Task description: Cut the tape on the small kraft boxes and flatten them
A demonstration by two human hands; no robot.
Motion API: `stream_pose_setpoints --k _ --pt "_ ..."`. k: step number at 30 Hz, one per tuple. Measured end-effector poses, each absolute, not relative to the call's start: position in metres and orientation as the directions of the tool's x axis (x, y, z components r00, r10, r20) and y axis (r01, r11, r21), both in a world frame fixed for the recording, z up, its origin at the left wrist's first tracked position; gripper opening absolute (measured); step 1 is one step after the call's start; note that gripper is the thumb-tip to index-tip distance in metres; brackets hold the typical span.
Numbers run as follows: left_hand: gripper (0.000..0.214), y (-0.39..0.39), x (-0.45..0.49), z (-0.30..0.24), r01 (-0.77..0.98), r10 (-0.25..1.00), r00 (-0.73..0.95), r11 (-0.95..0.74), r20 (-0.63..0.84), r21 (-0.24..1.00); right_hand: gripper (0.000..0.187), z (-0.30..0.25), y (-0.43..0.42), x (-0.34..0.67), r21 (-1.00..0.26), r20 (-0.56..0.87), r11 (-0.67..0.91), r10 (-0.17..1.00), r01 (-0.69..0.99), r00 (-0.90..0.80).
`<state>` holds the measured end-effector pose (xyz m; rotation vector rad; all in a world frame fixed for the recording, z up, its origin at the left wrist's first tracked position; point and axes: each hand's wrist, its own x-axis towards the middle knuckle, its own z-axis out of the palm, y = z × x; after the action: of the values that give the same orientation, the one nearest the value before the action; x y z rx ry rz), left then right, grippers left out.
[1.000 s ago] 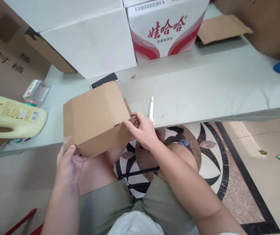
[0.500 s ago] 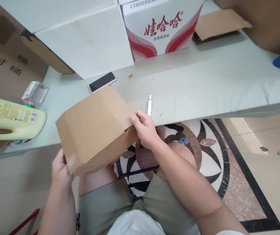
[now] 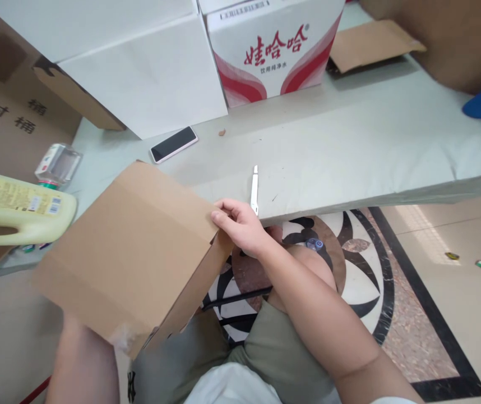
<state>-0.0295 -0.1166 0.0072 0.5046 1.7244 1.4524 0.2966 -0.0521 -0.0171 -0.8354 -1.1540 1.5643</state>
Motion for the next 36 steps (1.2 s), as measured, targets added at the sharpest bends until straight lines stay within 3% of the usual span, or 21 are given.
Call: stream_pose_setpoints --k 3,6,9,12,14,16,21,24,28,36 --pt "0.052 -0.114 -0.022 0.016 -0.149 0.728 -0.645 0.178 -0.232 0.973 0.03 -0.019 -0.051 0.293 -0.983 -0.001 -0.048 0.965 -0.175 -0.262" --pt "0.048 -0.115 -0.004 0.024 -0.062 0.747 -0.662 0.03 -0.064 0.998 0.02 -0.02 -0.051 0.29 -0.995 0.087 0.095 0.979 0.038 -0.186" --pt "0.042 -0.114 0.008 0.03 -0.041 0.766 -0.643 -0.053 0.014 0.998 0.03 -0.018 -0.049 0.289 -0.963 0.199 0.207 0.978 0.172 -0.062" --pt "0.032 -0.112 0.009 0.03 -0.122 0.746 -0.664 -0.031 -0.058 0.992 0.047 -0.018 -0.046 0.291 -0.997 -0.005 -0.005 1.0 0.077 -0.001" --pt "0.026 -0.111 0.006 0.026 -0.152 0.723 -0.687 -0.05 -0.069 0.987 0.043 -0.018 -0.045 0.292 -0.978 -0.199 -0.202 0.978 -0.045 -0.069" --pt "0.027 -0.112 0.004 0.02 -0.164 0.726 -0.685 -0.075 -0.059 0.984 0.037 -0.019 -0.044 0.291 -0.948 -0.275 -0.291 0.953 -0.127 -0.126" --pt "0.04 -0.108 -0.005 -0.003 -0.218 0.771 -0.595 0.117 -0.227 0.969 0.04 -0.02 -0.044 0.291 -0.946 -0.178 -0.191 0.981 -0.261 -0.07" --pt "0.041 -0.1 -0.008 -0.017 -0.243 0.738 -0.62 0.142 -0.266 0.96 0.053 -0.021 -0.046 0.291 -0.905 -0.084 -0.161 0.975 -0.395 -0.206" --pt "0.041 -0.093 0.002 -0.022 -0.285 0.759 -0.596 0.103 -0.261 0.953 0.05 -0.024 -0.05 0.289 -0.917 -0.089 -0.243 0.898 -0.315 -0.432" --pt "0.034 -0.108 -0.002 -0.01 -0.339 0.765 -0.583 0.078 -0.274 0.937 0.05 -0.023 -0.058 0.282 -0.899 -0.174 -0.312 0.898 -0.307 -0.405"
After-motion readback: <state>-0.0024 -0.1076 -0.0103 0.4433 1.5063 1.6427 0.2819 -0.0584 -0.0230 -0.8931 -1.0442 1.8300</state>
